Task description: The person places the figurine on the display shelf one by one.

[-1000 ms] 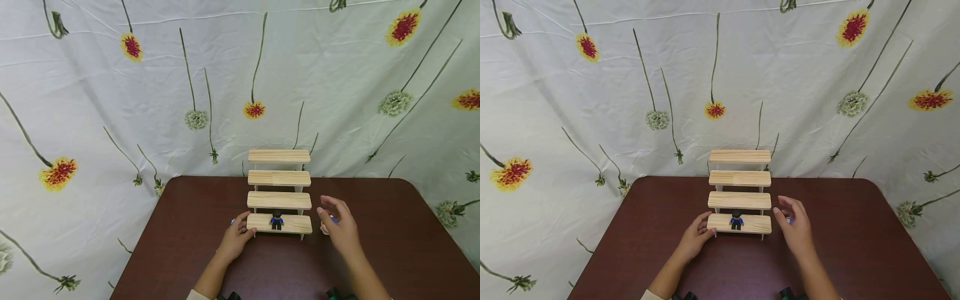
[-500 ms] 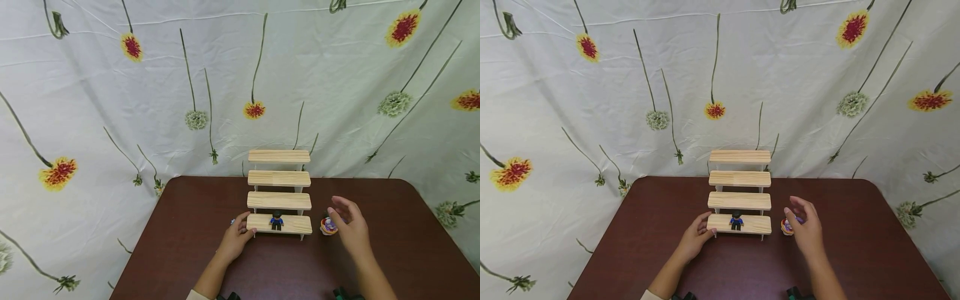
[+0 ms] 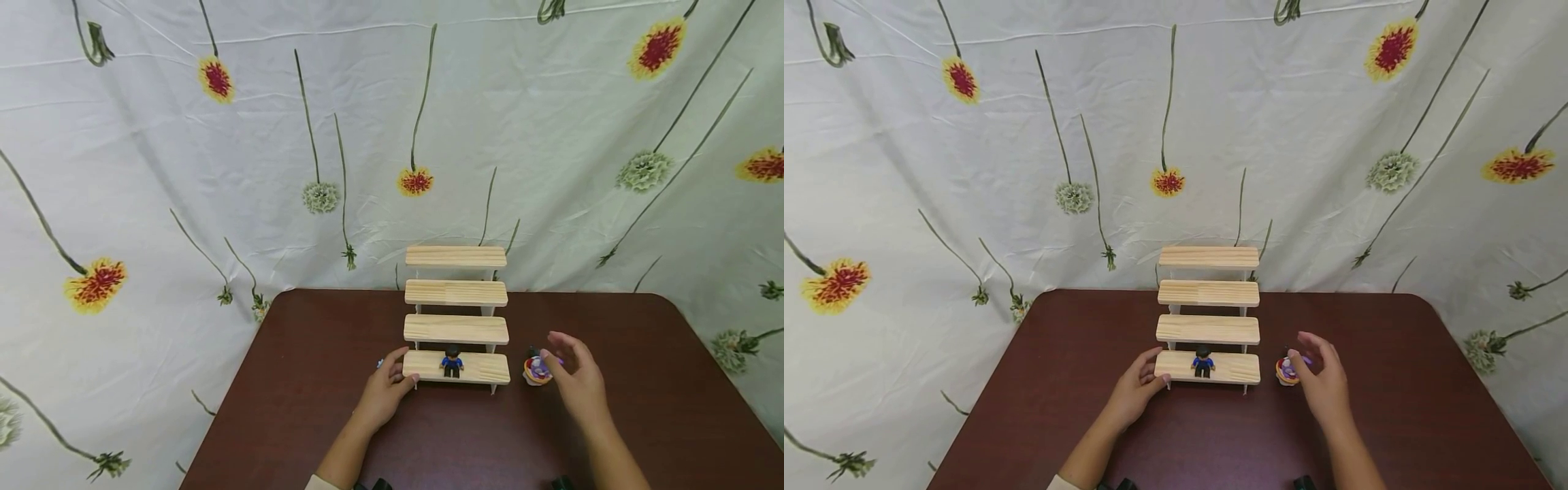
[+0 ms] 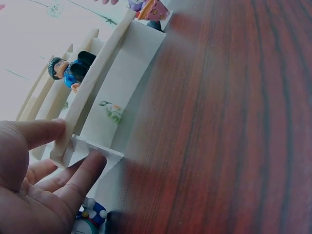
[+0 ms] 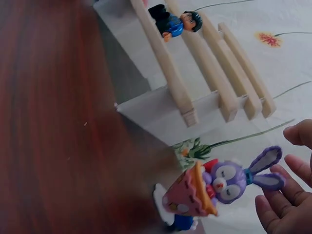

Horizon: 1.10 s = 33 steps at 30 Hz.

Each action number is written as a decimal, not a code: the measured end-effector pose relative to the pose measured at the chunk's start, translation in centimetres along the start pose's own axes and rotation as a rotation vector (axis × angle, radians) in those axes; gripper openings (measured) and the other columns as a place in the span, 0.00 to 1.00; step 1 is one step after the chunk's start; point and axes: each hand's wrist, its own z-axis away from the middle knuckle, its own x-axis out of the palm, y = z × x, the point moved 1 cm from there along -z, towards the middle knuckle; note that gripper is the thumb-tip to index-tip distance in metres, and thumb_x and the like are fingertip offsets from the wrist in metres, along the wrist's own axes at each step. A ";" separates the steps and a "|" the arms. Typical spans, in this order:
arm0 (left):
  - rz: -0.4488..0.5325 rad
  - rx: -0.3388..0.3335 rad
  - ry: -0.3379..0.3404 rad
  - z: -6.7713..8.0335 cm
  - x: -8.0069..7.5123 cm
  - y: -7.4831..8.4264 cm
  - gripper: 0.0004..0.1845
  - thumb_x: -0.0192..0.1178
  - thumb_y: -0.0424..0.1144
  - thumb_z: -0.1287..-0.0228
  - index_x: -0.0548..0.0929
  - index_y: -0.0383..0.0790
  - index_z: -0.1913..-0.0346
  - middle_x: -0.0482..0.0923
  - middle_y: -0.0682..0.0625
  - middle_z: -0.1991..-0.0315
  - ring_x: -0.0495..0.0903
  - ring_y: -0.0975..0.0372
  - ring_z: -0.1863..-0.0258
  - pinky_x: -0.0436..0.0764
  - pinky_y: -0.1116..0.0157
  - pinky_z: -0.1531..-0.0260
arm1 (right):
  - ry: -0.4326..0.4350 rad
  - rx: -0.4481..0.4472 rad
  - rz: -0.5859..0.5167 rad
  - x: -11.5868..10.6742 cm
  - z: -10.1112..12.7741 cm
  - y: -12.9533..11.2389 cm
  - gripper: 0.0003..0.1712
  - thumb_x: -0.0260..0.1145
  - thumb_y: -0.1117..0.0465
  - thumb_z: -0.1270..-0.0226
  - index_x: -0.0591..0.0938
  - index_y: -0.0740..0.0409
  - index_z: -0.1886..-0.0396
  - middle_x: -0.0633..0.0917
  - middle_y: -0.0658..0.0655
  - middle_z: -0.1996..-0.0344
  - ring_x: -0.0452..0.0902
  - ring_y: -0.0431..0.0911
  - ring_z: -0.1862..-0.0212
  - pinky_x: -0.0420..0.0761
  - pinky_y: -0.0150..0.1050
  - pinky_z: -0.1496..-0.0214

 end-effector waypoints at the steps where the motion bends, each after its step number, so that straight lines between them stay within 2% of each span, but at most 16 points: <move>1: 0.003 0.001 0.000 0.0 0.0 0.0 0.35 0.66 0.51 0.31 0.66 0.50 0.25 0.81 0.41 0.39 0.81 0.48 0.39 0.81 0.49 0.45 | -0.002 0.003 0.004 0.0 0.0 0.2 0.24 0.67 0.59 0.28 0.77 0.59 0.35 0.81 0.40 0.46 0.74 0.17 0.49 0.71 0.15 0.46; 5: 0.002 -0.002 0.001 0.1 0.0 0.0 0.35 0.66 0.50 0.31 0.66 0.50 0.25 0.81 0.40 0.39 0.80 0.48 0.39 0.81 0.50 0.45 | -0.022 0.002 0.039 0.0 0.1 1.0 0.25 0.67 0.57 0.28 0.76 0.58 0.35 0.78 0.26 0.51 0.74 0.20 0.48 0.71 0.14 0.48; 7: -0.003 -0.006 0.001 0.0 0.0 -0.1 0.35 0.65 0.50 0.31 0.66 0.50 0.25 0.81 0.41 0.39 0.80 0.48 0.39 0.81 0.50 0.45 | -0.033 -0.004 0.043 0.1 0.1 1.3 0.25 0.67 0.57 0.27 0.75 0.59 0.35 0.77 0.25 0.51 0.75 0.22 0.47 0.71 0.14 0.48; 9: -0.010 -0.004 0.000 0.0 0.0 -0.2 0.35 0.65 0.51 0.31 0.66 0.50 0.25 0.81 0.41 0.40 0.81 0.48 0.39 0.81 0.51 0.45 | -0.046 -0.004 0.049 0.1 0.2 1.6 0.25 0.67 0.57 0.27 0.75 0.60 0.35 0.78 0.30 0.50 0.74 0.23 0.46 0.71 0.14 0.48; 14: -0.022 -0.001 -0.004 -0.1 0.0 -0.4 0.35 0.64 0.52 0.31 0.65 0.49 0.25 0.81 0.41 0.40 0.80 0.48 0.39 0.81 0.52 0.45 | -0.079 0.037 0.099 0.2 0.5 2.1 0.26 0.67 0.53 0.27 0.76 0.58 0.34 0.81 0.53 0.41 0.70 0.17 0.49 0.72 0.15 0.51; 16: -0.020 -0.004 -0.005 -0.2 0.0 -0.3 0.35 0.64 0.52 0.31 0.66 0.50 0.25 0.81 0.41 0.40 0.81 0.49 0.39 0.82 0.52 0.45 | -0.090 0.056 0.125 0.2 0.6 2.3 0.27 0.67 0.52 0.28 0.76 0.57 0.34 0.81 0.58 0.38 0.67 0.15 0.49 0.70 0.16 0.50; 18: -0.018 -0.004 -0.004 -0.2 0.1 -0.3 0.35 0.65 0.52 0.31 0.66 0.50 0.25 0.81 0.41 0.40 0.81 0.49 0.39 0.81 0.52 0.45 | -0.102 0.078 0.160 0.1 0.7 2.4 0.27 0.67 0.50 0.28 0.76 0.55 0.33 0.80 0.58 0.37 0.63 0.14 0.49 0.68 0.16 0.49; 22: -0.003 -0.006 -0.003 -0.1 0.1 -0.2 0.35 0.65 0.50 0.31 0.66 0.51 0.25 0.81 0.41 0.40 0.81 0.49 0.39 0.81 0.51 0.44 | -0.129 0.108 0.198 -0.2 0.7 2.8 0.29 0.67 0.48 0.29 0.76 0.54 0.33 0.79 0.61 0.35 0.71 0.36 0.38 0.68 0.37 0.38; 25: -0.005 -0.001 -0.003 -0.1 0.1 -0.3 0.35 0.65 0.50 0.31 0.66 0.50 0.25 0.81 0.41 0.39 0.81 0.48 0.39 0.81 0.51 0.45 | -0.152 0.113 0.227 -0.3 0.6 3.1 0.29 0.67 0.48 0.28 0.75 0.55 0.33 0.78 0.63 0.36 0.71 0.56 0.34 0.71 0.46 0.39; 30: -0.028 0.003 -0.003 -0.2 0.1 -0.4 0.35 0.64 0.51 0.30 0.66 0.49 0.25 0.81 0.41 0.40 0.81 0.49 0.40 0.82 0.53 0.46 | -0.175 0.089 0.267 -0.3 0.5 3.4 0.27 0.66 0.49 0.28 0.77 0.55 0.35 0.79 0.63 0.37 0.75 0.53 0.38 0.74 0.29 0.48; 33: -0.032 0.005 -0.002 -0.2 0.1 -0.4 0.35 0.64 0.52 0.30 0.66 0.49 0.25 0.82 0.41 0.40 0.81 0.48 0.39 0.82 0.52 0.46 | -0.192 0.090 0.244 -0.2 0.4 3.5 0.26 0.67 0.51 0.28 0.77 0.55 0.34 0.79 0.63 0.38 0.77 0.39 0.45 0.76 0.23 0.52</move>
